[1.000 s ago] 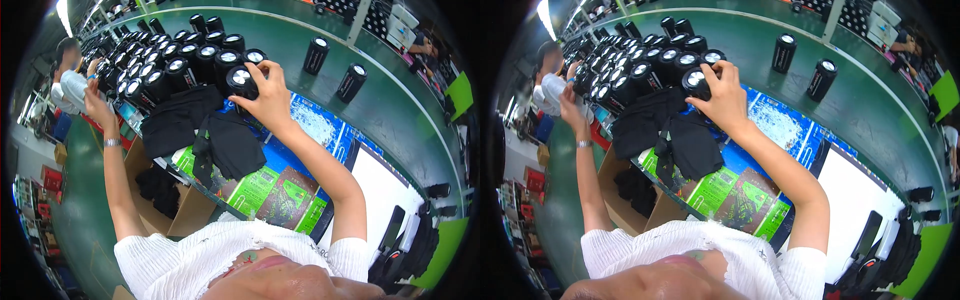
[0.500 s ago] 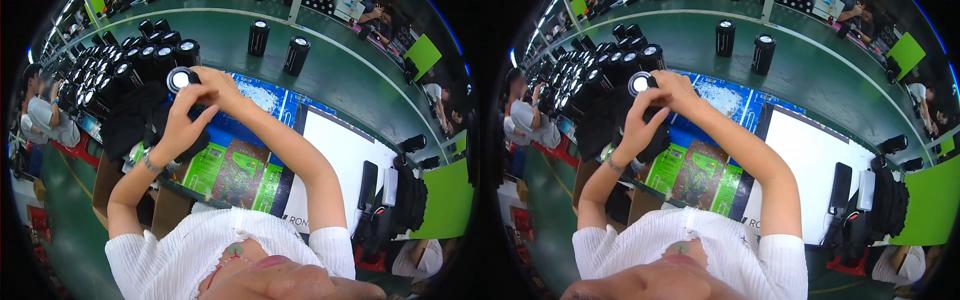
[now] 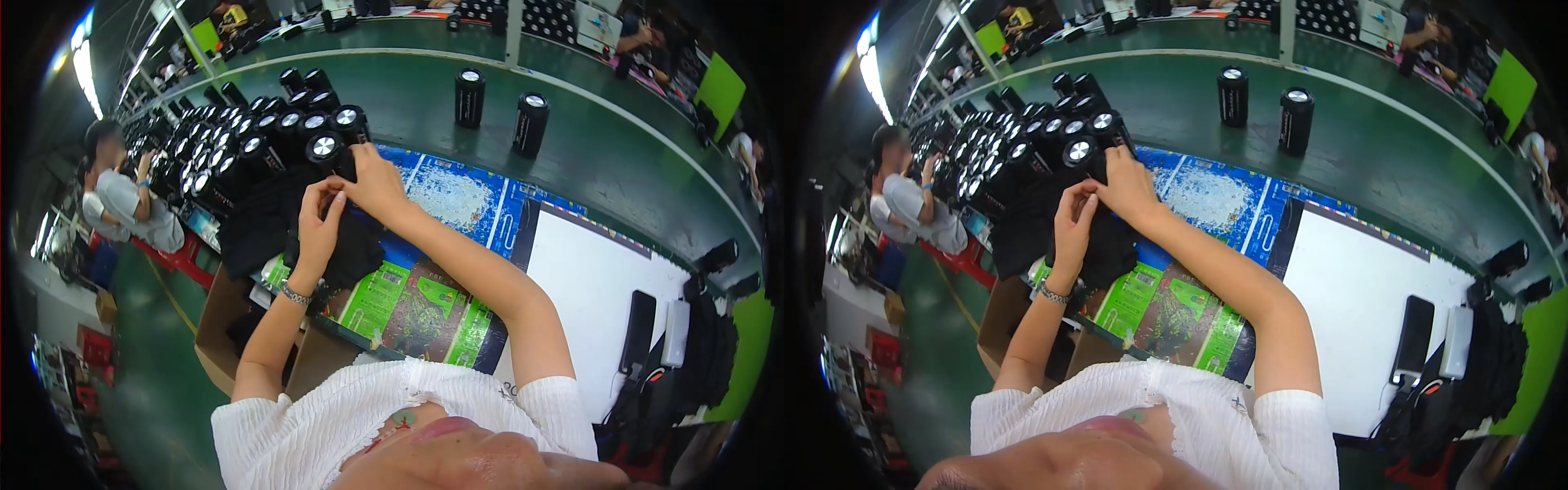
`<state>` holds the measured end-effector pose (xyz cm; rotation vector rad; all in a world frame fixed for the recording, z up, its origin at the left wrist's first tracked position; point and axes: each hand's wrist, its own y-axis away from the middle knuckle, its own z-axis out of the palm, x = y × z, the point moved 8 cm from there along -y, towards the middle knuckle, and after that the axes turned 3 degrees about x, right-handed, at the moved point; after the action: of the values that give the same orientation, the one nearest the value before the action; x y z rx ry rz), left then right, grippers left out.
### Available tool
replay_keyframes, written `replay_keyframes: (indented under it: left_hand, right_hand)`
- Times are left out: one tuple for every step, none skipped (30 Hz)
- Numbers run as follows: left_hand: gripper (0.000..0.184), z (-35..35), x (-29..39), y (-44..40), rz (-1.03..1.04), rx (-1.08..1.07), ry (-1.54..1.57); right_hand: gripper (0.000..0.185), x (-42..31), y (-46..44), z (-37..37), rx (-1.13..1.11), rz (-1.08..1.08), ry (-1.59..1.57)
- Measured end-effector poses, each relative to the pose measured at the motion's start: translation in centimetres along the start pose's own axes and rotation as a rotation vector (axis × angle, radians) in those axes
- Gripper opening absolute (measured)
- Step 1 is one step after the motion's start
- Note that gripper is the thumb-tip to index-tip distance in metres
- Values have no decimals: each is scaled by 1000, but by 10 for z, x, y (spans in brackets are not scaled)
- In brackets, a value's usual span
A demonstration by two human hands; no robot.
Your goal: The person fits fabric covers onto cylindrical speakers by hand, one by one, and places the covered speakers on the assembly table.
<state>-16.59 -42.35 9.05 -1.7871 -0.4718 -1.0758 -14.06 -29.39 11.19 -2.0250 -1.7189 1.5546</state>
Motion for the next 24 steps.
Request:
replay_keyframes:
  left_hand:
    - [22,0,-2,-1,-71,5,12]
    - [23,0,-6,-2,-114,17,16]
    - [24,-2,-12,-2,-157,33,21]
    - [25,-4,-17,-2,-200,54,27]
    - [27,-5,-16,-2,-193,50,33]
    - [27,-4,-14,-3,-189,32,27]
    - [27,-4,-13,-2,-188,18,22]
    - [27,-4,-11,-2,-190,9,20]
    - [28,-1,-5,-2,-158,-15,-7]
    - [28,3,3,-2,-127,-39,-32]
    - [28,7,12,-1,-100,-63,-55]
    - [29,18,20,1,-142,-125,9]
    - [29,32,31,0,-184,-188,73]
    - [30,48,36,-2,-222,-252,139]
    - [31,67,35,-2,-278,-313,203]
    - [34,88,38,0,-342,-384,230]
    - [33,111,39,2,-367,-461,274]
    - [31,132,40,3,-386,-539,318]
    - [30,149,40,3,-417,-578,387]
    - [28,166,38,3,-447,-621,455]
    - [26,181,37,5,-475,-669,523]
    - [24,189,36,-1,-468,-627,543]
    - [22,198,35,-7,-461,-589,562]
    - [21,206,36,-11,-454,-551,581]
  right_hand:
    - [55,2,-1,4,-46,27,4]
    - [56,3,0,4,-70,26,-4]
    - [56,4,0,4,-98,21,-13]
    - [57,3,1,5,-130,13,-20]
    - [51,3,4,0,-105,1,-58]
    - [46,6,5,-6,-73,-9,-105]
    - [42,13,8,-12,-47,-20,-151]
    - [37,13,10,-23,-27,-33,-196]
    - [30,24,8,-33,-81,49,-253]
    - [37,41,13,-44,-191,297,-319]
    - [42,48,17,-57,-227,420,-543]
    - [48,53,25,-67,-259,549,-767]
    - [50,51,28,-83,-256,560,-860]
    - [52,48,31,-98,-248,568,-953]
    - [54,44,37,-108,-269,580,-976]
    - [54,38,43,-116,-289,602,-984]
    - [55,32,51,-124,-308,621,-990]
    - [56,28,58,-130,-323,636,-994]
    - [58,32,61,-136,-273,586,-899]
    - [59,44,65,-142,-169,588,-886]
    - [60,58,70,-149,-60,587,-870]
    - [61,68,75,-162,54,580,-853]
    - [53,74,84,-176,116,619,-892]
    - [46,82,91,-187,149,604,-812]
